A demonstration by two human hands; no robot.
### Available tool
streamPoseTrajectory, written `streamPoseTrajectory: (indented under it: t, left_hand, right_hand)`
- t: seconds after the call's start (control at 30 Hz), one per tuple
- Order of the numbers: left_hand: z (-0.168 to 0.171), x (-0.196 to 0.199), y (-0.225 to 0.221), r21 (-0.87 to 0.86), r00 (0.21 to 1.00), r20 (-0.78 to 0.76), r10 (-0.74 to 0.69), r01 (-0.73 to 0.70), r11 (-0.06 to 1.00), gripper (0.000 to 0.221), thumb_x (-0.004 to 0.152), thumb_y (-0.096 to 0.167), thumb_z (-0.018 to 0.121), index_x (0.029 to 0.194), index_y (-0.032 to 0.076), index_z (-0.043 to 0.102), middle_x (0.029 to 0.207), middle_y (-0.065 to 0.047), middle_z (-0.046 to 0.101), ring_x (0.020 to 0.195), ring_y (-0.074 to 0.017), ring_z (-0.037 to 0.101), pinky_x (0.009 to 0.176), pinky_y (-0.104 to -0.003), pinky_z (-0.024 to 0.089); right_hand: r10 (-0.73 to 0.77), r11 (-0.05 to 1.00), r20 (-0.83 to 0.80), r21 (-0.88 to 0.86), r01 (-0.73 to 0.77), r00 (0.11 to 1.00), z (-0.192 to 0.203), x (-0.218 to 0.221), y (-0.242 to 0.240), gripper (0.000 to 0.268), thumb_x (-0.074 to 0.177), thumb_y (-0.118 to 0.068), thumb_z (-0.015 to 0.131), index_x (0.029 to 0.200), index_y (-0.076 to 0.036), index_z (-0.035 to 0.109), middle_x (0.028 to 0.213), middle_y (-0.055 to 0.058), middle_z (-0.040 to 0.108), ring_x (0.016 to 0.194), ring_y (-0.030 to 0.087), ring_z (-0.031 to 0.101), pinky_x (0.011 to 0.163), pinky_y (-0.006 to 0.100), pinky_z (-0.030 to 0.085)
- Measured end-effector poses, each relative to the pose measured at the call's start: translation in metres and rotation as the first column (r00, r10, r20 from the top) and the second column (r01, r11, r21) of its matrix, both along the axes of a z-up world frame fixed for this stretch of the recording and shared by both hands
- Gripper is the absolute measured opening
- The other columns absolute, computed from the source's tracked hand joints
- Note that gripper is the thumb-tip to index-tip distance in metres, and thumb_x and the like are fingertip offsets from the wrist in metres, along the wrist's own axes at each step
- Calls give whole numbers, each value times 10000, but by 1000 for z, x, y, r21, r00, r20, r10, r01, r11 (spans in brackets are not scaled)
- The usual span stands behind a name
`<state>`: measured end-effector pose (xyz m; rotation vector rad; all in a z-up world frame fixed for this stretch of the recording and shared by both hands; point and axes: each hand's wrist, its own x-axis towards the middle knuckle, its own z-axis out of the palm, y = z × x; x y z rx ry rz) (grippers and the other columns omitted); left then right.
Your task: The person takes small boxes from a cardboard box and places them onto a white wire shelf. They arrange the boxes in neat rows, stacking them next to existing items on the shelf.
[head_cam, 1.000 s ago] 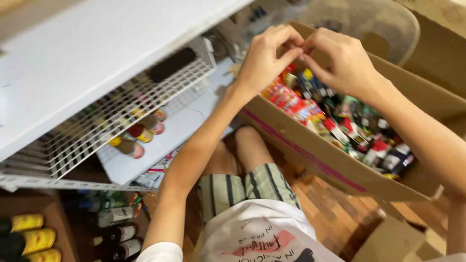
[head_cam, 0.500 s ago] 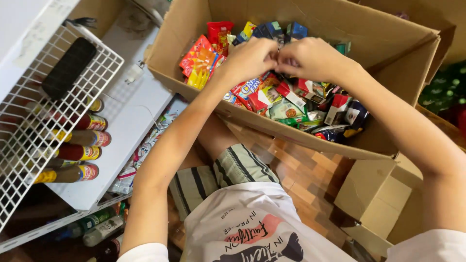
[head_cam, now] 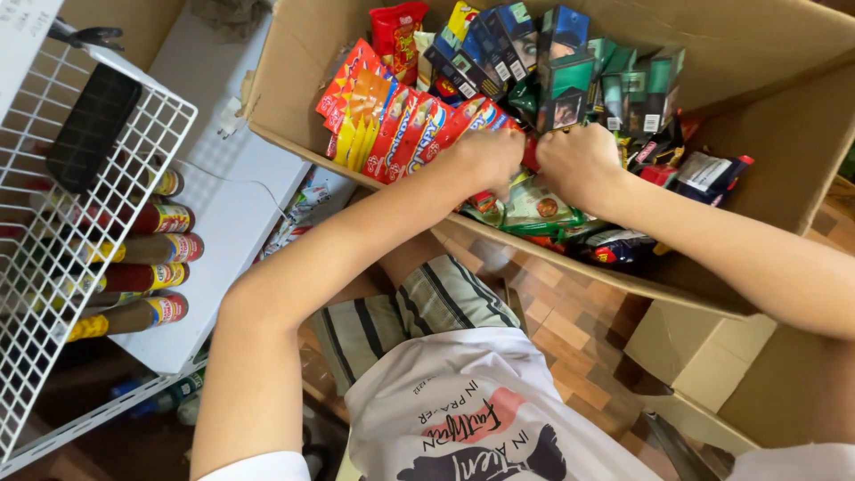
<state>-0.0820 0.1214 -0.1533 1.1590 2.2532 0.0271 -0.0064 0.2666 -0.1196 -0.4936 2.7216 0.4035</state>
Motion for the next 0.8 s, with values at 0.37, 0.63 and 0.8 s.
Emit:
streamPoseTrajectory:
  t: [0.37, 0.63, 0.8]
  left_hand:
    - [44, 2, -35, 30, 984, -152, 99, -95, 995, 569, 783, 193, 824, 1307, 171, 601, 1337, -146, 501, 1174, -443, 589, 866, -588, 535]
    - [93, 14, -94, 571, 997, -15, 76, -54, 819, 467, 887, 208, 840, 1274, 168, 583, 1267, -145, 490, 1169, -350, 617, 967, -476, 549]
    - [131, 34, -138, 752, 798, 593, 112, -598, 277, 525, 887, 30, 765, 1352, 33, 523, 1177, -80, 614, 1064, -165, 680, 895, -313, 593]
  right_hand:
    - [1, 952, -126, -304, -39, 992, 44, 7, -16, 791, 715, -442, 854, 1245, 21, 493, 1015, 192, 703, 829, 357, 730, 611, 443, 586]
    - [-18, 548, 181, -821, 161, 983, 69, -14, -4, 480, 909, -275, 796, 1265, -22, 597, 972, 127, 739, 869, 249, 735, 776, 380, 575]
    - [-75, 186, 474, -858, 479, 877, 115, -1, -29, 523, 897, -62, 735, 1390, -70, 560, 995, 19, 727, 695, 62, 559, 510, 267, 415]
